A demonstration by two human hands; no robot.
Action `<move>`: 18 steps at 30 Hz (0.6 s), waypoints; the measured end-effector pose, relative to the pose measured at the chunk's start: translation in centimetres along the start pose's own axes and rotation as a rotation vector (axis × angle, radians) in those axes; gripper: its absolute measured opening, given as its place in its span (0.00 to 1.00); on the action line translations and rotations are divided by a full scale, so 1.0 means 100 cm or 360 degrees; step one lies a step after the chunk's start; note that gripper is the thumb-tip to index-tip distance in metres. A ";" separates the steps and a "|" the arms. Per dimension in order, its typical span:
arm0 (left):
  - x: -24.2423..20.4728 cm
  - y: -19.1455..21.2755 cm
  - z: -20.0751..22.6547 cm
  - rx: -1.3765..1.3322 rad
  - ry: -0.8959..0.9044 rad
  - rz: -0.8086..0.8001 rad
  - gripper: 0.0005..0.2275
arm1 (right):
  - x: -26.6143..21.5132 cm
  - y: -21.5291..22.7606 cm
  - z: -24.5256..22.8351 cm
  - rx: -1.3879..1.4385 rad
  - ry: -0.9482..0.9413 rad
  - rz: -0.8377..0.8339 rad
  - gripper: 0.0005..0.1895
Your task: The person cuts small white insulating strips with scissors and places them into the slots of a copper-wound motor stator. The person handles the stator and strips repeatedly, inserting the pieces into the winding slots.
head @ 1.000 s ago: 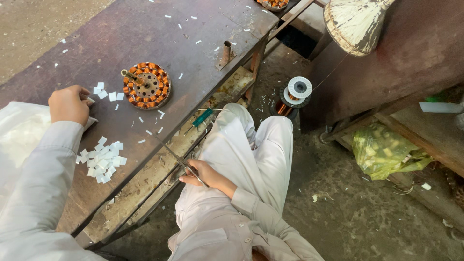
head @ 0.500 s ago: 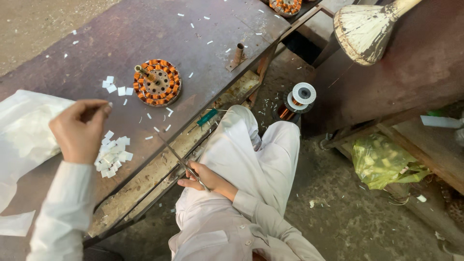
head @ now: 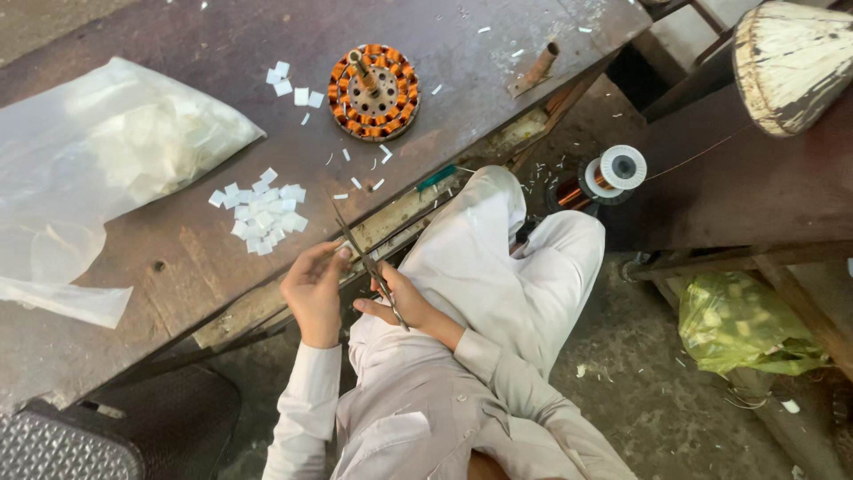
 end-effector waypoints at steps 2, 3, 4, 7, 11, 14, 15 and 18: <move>-0.001 0.003 -0.009 0.0011 -0.0011 0.0020 0.08 | -0.001 -0.002 0.005 -0.0065 -0.0030 -0.0022 0.27; 0.000 0.004 -0.013 -0.0031 0.0017 0.0032 0.08 | -0.002 -0.004 0.006 -0.0099 -0.0046 -0.0031 0.28; 0.001 0.005 -0.016 -0.0074 0.0043 0.0041 0.08 | -0.003 -0.004 0.006 -0.0106 -0.0039 -0.0030 0.28; 0.002 0.007 -0.016 -0.0114 0.0062 0.0031 0.08 | -0.002 -0.007 0.000 -0.0085 0.0008 -0.0035 0.28; -0.001 0.012 -0.011 -0.0108 0.0061 0.0012 0.07 | 0.000 -0.011 -0.008 -0.0109 0.0067 -0.0034 0.30; 0.003 0.018 -0.008 -0.0153 0.0082 0.0021 0.08 | 0.002 -0.014 -0.007 -0.0228 0.0041 -0.0011 0.25; 0.003 0.020 -0.008 -0.0156 0.0086 0.0022 0.08 | 0.002 -0.014 -0.005 -0.0263 0.0025 -0.0004 0.24; 0.002 0.021 -0.012 -0.0186 0.0140 0.0043 0.08 | 0.000 -0.013 0.004 -0.0300 -0.0084 -0.0038 0.24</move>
Point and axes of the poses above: each hand's wrist, its own x-axis towards the middle knuckle, its own y-axis out of the back of the hand, z = x × y, the point moved 8 cm from there along x, towards the middle knuckle, and after that the axes turned 1 degree about -x, right-handed, at the moved point
